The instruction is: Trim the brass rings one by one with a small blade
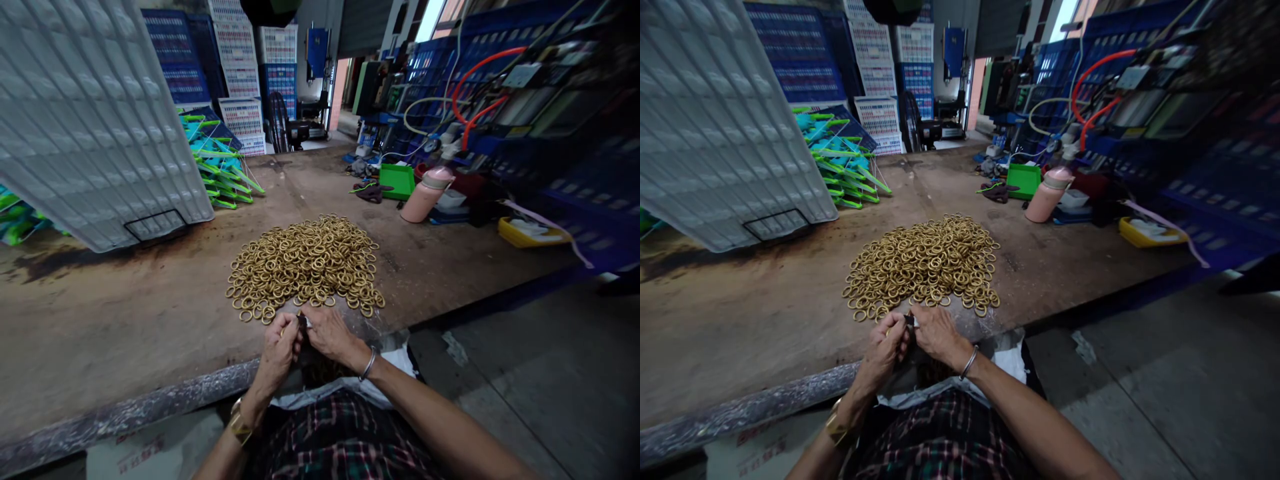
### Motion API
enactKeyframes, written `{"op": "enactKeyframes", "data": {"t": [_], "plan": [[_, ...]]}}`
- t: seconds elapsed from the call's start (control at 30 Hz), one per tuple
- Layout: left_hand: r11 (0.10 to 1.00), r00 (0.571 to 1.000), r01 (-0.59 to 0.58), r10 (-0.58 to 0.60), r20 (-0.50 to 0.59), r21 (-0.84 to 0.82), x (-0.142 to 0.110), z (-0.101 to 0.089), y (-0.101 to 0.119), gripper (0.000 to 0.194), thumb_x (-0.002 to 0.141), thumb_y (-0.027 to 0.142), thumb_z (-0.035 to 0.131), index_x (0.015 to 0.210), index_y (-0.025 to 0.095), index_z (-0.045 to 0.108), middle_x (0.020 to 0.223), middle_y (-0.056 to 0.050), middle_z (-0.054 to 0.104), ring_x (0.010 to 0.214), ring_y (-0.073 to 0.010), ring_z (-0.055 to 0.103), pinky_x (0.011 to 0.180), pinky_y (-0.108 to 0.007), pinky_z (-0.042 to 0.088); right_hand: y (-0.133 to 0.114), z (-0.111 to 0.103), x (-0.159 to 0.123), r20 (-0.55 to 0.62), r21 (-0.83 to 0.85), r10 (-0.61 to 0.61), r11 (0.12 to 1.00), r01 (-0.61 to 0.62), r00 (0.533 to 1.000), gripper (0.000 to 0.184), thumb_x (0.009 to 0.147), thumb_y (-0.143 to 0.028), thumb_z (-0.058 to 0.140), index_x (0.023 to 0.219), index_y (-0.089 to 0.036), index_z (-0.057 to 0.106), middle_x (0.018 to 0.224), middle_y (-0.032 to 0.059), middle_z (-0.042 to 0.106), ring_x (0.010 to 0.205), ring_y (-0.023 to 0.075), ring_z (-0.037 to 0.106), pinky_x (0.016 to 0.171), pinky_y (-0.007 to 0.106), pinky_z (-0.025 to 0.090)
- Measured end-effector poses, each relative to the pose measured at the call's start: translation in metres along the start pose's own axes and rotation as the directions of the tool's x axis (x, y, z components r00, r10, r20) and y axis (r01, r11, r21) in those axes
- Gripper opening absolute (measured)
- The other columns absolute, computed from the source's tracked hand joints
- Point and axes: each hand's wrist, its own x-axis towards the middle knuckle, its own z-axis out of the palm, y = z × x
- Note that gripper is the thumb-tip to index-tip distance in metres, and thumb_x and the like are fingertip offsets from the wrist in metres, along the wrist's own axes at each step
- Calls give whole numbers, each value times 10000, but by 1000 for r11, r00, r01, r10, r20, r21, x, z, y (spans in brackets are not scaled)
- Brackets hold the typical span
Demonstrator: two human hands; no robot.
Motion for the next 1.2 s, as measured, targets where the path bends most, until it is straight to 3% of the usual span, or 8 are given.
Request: {"op": "enactKeyframes", "data": {"t": [0.43,0.6,0.73,0.8,0.87,1.0,1.07,1.2], "plan": [[996,998,-39,42,-39,82,0,-3,-3,306,734,484,522,674,189,467,494,61,457,369,-57,375,353,-163,285,1,8,6,34,-82,11,997,-8,999,266,759,-126,413,1007,-160,503,834,77,655,719,179,593,548,262,261],[999,998,-45,45,45,19,-8,-4,-2,306,736,471,552,695,175,484,513,60,461,374,-45,387,353,-154,294,15,7,13,40,-76,127,989,-124,991,222,764,-89,411,948,-147,520,779,79,640,684,152,568,555,245,271],[974,994,5,19,103,-227,-6,-3,-1,272,751,435,560,720,180,469,538,65,472,373,-39,375,339,-146,294,16,5,18,-76,252,135,961,-112,988,165,826,-152,383,842,-163,547,725,41,607,639,118,519,572,220,304],[943,995,24,9,99,-333,-4,-3,-1,258,743,413,580,730,183,464,562,64,481,380,-40,379,330,-144,297,11,6,18,-77,495,187,860,-126,979,193,834,-190,374,759,-166,550,670,12,579,603,104,490,558,205,317],[920,995,37,3,100,-389,-2,-3,0,253,732,397,598,742,182,466,581,60,492,386,-41,391,326,-143,304,6,10,17,-1,674,199,724,-146,980,228,827,-237,379,674,-165,531,594,-13,536,548,95,457,523,201,316],[905,996,48,-13,86,-423,0,-4,0,292,738,441,577,736,170,468,594,42,514,391,-46,410,318,-146,308,1,19,15,89,838,92,531,-125,992,243,811,-282,379,633,-167,497,551,-31,511,499,86,436,504,202,322],[899,997,70,-48,60,-433,1,-5,-1,311,732,455,579,746,164,470,600,37,520,402,-44,419,324,-137,301,1,20,15,36,850,91,522,-79,995,193,789,-263,400,654,-168,499,573,-32,515,527,88,444,526,202,334],[887,994,93,-112,-14,-452,3,-7,-6,329,677,410,653,732,163,443,602,41,524,414,-30,416,341,-118,281,2,17,16,-132,745,119,667,20,984,152,767,-233,434,658,-166,518,600,-37,495,584,92,436,572,201,339]]}}
